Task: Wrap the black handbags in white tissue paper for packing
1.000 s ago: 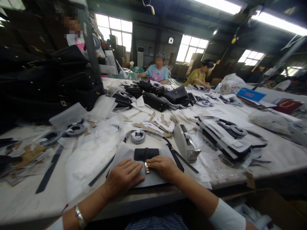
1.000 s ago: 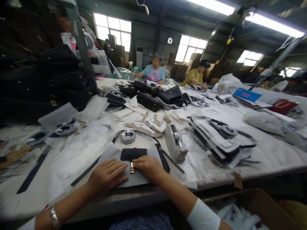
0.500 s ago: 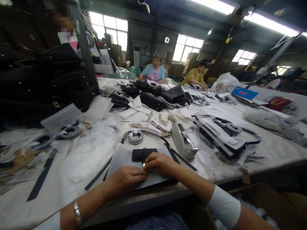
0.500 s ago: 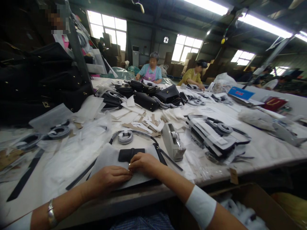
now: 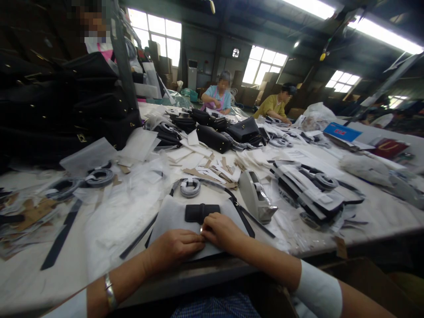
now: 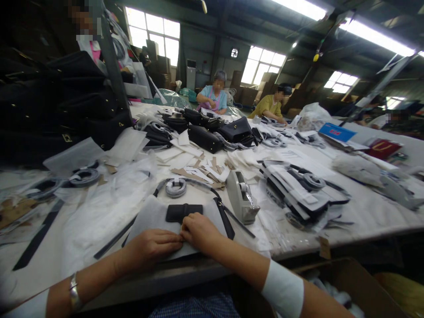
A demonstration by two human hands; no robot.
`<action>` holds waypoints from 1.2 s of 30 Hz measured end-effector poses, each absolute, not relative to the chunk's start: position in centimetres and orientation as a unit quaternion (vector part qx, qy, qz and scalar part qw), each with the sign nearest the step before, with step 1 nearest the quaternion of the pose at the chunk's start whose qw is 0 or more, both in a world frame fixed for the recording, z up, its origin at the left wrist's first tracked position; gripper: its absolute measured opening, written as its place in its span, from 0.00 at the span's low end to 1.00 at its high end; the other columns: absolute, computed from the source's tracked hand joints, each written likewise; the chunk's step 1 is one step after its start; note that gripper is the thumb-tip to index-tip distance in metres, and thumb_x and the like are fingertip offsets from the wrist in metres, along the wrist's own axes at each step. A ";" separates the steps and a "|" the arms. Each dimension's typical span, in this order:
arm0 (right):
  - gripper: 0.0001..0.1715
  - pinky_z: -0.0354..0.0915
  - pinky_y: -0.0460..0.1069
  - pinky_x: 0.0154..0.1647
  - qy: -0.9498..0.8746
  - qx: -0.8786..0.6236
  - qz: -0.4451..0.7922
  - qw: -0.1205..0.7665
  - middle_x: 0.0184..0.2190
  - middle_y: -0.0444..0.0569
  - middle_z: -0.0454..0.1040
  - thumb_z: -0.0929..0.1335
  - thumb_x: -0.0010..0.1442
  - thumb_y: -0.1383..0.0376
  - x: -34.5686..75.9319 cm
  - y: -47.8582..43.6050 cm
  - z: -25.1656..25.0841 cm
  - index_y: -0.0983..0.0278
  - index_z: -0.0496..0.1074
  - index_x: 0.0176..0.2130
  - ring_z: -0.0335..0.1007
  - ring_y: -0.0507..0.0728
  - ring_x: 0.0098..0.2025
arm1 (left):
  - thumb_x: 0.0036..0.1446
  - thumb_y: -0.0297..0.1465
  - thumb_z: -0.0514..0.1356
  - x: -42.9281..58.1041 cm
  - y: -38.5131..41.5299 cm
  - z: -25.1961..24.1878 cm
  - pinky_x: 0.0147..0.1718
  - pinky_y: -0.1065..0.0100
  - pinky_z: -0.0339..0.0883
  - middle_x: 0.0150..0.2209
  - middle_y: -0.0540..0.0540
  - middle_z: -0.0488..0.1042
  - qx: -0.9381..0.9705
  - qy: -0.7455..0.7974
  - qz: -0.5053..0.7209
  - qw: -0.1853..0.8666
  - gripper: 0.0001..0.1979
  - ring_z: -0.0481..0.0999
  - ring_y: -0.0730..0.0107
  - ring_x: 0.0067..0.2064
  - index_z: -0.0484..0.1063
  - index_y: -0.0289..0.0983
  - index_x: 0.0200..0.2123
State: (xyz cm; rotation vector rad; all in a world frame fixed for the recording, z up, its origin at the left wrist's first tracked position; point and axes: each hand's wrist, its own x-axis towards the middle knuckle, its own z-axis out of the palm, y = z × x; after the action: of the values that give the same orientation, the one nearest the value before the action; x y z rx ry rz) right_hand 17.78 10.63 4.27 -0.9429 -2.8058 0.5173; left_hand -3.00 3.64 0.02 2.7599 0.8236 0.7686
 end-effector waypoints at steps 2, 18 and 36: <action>0.05 0.67 0.47 0.38 -0.925 -0.322 0.188 0.074 0.32 0.48 0.79 0.71 0.62 0.65 18.3 10.8 4.6 0.64 0.79 0.35 0.74 0.55 0.36 | 0.67 0.26 0.53 -3.0 3.7 0.0 0.51 0.66 0.73 0.51 0.43 0.79 0.922 0.278 0.257 0.082 0.14 0.79 0.64 0.50 0.72 0.38 0.53; 0.08 0.69 0.48 0.44 -0.881 -0.294 0.284 0.240 0.34 0.47 0.80 0.70 0.61 0.72 20.0 10.2 0.6 0.61 0.80 0.38 0.75 0.56 0.40 | 0.63 0.26 0.55 -0.9 3.1 4.0 0.35 0.72 0.70 0.36 0.49 0.80 0.902 0.389 0.154 0.109 0.08 0.80 0.68 0.36 0.75 0.39 0.37; 0.11 0.69 0.44 0.45 -0.923 -0.255 0.287 0.004 0.39 0.42 0.83 0.71 0.61 0.61 16.0 21.5 8.3 0.57 0.81 0.43 0.79 0.54 0.40 | 0.64 0.33 0.58 0.5 3.5 -0.7 0.30 0.70 0.63 0.30 0.50 0.75 0.852 0.424 0.304 0.057 0.08 0.74 0.70 0.33 0.68 0.39 0.30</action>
State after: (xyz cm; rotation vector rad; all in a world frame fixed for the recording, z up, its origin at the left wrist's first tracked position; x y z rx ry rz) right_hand 16.03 21.50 8.32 -0.7999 -2.8935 0.8996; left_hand 0.51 3.49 -0.71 2.5822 1.2849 0.9204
